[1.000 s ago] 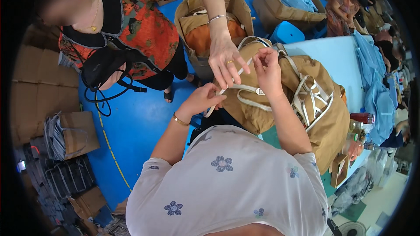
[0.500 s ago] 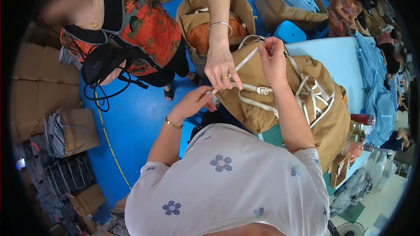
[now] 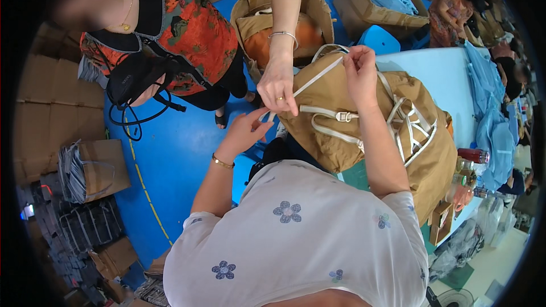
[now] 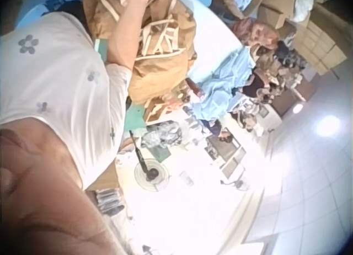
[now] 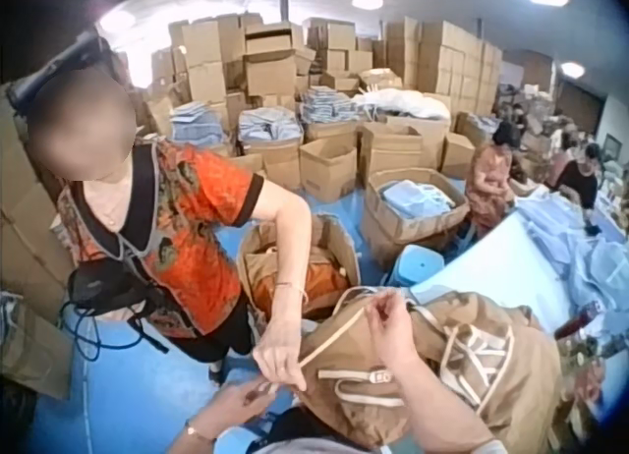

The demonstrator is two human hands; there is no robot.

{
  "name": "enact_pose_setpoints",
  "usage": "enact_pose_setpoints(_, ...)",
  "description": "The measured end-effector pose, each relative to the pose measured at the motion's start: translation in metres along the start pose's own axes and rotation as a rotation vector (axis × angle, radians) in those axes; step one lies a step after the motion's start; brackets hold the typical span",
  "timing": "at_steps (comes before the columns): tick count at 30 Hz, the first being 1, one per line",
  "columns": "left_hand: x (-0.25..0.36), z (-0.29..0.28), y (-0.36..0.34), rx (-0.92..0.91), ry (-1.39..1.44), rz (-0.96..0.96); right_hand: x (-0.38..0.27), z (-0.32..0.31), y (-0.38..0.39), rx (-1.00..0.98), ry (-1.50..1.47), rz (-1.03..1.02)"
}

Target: Trimming loose threads and inspecting straps on manufactured bags at a finishing station.

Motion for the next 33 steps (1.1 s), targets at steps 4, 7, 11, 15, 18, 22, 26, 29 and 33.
enact_pose_setpoints(4,-0.001,-0.004,0.010,0.023,0.347,-0.112,0.004,-0.001,-0.006,0.015,0.011,0.033)
enact_pose_setpoints(7,0.001,-0.008,0.010,-0.010,0.196,-0.137,0.010,-0.001,-0.013,0.039,0.064,0.003)
enact_pose_setpoints(11,0.016,-0.003,0.009,0.162,-0.074,-0.188,0.025,-0.005,-0.022,0.088,0.124,-0.017)
enact_pose_setpoints(15,0.007,-0.003,0.015,0.077,0.096,-0.111,0.030,-0.016,-0.026,0.104,0.111,0.042)
enact_pose_setpoints(18,-0.009,-0.012,0.016,0.020,-0.190,0.085,0.038,-0.022,-0.027,0.112,0.178,0.069)
enact_pose_setpoints(22,0.007,-0.014,0.025,0.003,0.277,-0.161,0.045,-0.030,-0.031,0.134,0.181,0.085)
enact_pose_setpoints(26,0.016,-0.013,0.026,-0.064,0.315,-0.193,0.046,-0.034,-0.035,0.151,0.140,0.079)
enact_pose_setpoints(29,0.018,-0.013,0.022,-0.191,0.250,-0.238,0.051,-0.037,-0.039,0.156,0.136,0.079)
enact_pose_setpoints(33,0.023,-0.009,0.016,-0.324,0.229,-0.363,0.047,-0.038,-0.040,0.130,0.155,0.063)
Point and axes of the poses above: each hand's wrist, its own y-axis away from the middle knuckle, its own z-axis out of the palm, x = y × z, the point moved 1 cm from there along -y, towards the middle knuckle, and after that the axes turned 8 degrees about y, right-handed, at the moved point
